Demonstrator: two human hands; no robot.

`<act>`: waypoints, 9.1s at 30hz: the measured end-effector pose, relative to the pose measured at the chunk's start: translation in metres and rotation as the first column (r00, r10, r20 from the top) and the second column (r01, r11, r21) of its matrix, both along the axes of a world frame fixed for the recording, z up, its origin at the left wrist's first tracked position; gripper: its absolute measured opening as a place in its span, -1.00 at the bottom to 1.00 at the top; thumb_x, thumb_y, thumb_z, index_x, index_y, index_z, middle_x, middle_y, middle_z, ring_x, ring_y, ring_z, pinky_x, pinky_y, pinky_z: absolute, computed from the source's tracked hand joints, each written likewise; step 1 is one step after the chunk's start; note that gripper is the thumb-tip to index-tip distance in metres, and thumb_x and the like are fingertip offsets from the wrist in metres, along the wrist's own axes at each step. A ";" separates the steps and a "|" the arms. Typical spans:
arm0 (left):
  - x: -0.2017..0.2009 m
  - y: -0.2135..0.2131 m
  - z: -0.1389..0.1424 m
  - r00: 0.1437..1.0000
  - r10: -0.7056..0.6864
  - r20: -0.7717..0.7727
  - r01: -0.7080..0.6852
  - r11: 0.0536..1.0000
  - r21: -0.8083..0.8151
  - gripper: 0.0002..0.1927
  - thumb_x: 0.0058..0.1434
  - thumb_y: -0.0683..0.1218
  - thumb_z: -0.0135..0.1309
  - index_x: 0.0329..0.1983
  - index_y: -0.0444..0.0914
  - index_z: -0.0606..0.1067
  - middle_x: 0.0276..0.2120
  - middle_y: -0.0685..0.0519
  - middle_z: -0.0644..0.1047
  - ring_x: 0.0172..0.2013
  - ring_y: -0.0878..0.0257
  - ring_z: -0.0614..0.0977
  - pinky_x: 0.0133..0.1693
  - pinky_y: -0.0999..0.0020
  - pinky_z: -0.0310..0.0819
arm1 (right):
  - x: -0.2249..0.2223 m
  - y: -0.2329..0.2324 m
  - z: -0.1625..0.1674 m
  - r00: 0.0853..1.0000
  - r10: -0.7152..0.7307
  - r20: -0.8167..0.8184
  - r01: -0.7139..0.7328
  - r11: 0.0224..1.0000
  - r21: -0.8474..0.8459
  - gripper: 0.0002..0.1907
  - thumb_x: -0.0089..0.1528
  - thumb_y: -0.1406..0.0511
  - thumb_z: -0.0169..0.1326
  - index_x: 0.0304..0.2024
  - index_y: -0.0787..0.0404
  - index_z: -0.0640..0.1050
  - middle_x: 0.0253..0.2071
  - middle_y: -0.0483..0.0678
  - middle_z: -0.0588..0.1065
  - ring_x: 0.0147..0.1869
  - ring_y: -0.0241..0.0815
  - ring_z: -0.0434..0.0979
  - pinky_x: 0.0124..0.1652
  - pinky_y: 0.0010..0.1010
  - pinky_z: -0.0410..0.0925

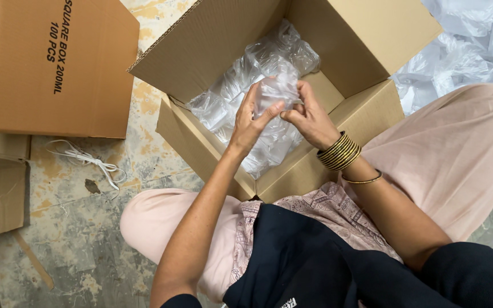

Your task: The person sits on the floor and wraps clear plastic containers in thin plastic bags one at a time, then places the wrapped containers into a cardboard box lined with plastic, arranging them in rows to fill the box.

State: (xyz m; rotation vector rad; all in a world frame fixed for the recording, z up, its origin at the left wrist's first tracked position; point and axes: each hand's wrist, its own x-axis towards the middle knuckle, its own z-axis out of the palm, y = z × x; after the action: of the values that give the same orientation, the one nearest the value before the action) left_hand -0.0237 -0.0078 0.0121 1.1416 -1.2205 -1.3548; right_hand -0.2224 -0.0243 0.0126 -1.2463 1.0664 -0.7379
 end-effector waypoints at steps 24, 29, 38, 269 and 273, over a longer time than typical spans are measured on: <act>0.018 0.000 -0.011 0.666 0.065 -0.743 0.335 0.864 0.376 -0.19 0.29 0.17 0.12 0.49 -0.28 0.18 0.28 -0.20 0.40 0.24 -0.06 0.49 0.16 -0.08 0.52 | 0.000 0.004 0.011 0.916 -0.129 -0.379 -0.095 0.850 -0.518 -0.60 0.39 0.30 0.20 0.21 0.26 0.41 0.13 0.08 0.38 0.14 -0.15 0.47 0.06 -0.32 0.49; 0.013 0.000 -0.003 0.767 0.039 -0.640 0.197 0.935 0.294 -0.23 0.28 0.13 0.09 0.52 -0.11 0.14 0.36 -0.06 0.33 0.35 0.05 0.39 0.30 0.02 0.39 | 0.007 0.013 0.031 0.890 -0.010 -0.456 -0.249 0.827 -0.504 -0.11 0.11 0.13 0.42 0.34 0.34 0.29 0.22 0.18 0.32 0.26 0.02 0.44 0.10 -0.25 0.50; 0.008 -0.002 -0.003 0.777 0.069 -0.625 0.217 0.904 0.369 -0.27 0.27 0.09 0.10 0.49 -0.04 0.16 0.30 -0.01 0.35 0.28 0.09 0.42 0.20 0.06 0.43 | 0.014 0.015 0.043 0.936 0.023 -0.351 -0.185 0.882 -0.433 0.09 0.00 0.26 0.41 0.46 0.32 0.11 0.31 0.16 0.25 0.43 0.07 0.35 0.22 -0.18 0.43; 0.139 -0.025 -0.069 0.321 -0.644 0.695 -0.389 0.579 0.716 -0.02 0.20 0.16 0.10 0.47 -0.50 0.01 0.43 -0.22 0.19 0.20 -0.07 0.53 0.03 -0.16 0.46 | -0.016 -0.078 -0.169 -0.251 0.266 -0.931 -0.640 0.675 0.366 -0.27 0.30 0.25 0.04 0.46 0.11 0.06 0.44 0.23 0.09 0.42 0.21 0.24 0.18 0.10 0.33; 0.137 -0.024 -0.062 0.316 -0.640 0.700 -0.380 0.590 0.712 -0.05 0.16 0.08 0.12 0.43 -0.55 0.03 0.42 -0.25 0.18 0.20 -0.06 0.53 0.02 -0.18 0.45 | 0.011 -0.049 -0.160 -0.286 0.271 -0.919 -0.670 0.629 0.394 -0.17 0.39 0.17 -0.06 0.54 -0.05 -0.23 0.56 0.27 -0.42 0.57 0.31 -0.13 0.32 0.23 0.09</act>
State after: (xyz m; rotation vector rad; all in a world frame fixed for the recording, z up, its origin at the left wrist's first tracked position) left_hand 0.1129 -0.0316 -0.0495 2.9492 -1.5232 -1.3784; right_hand -0.2114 -0.0737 -0.1469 -2.4200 1.2865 1.1127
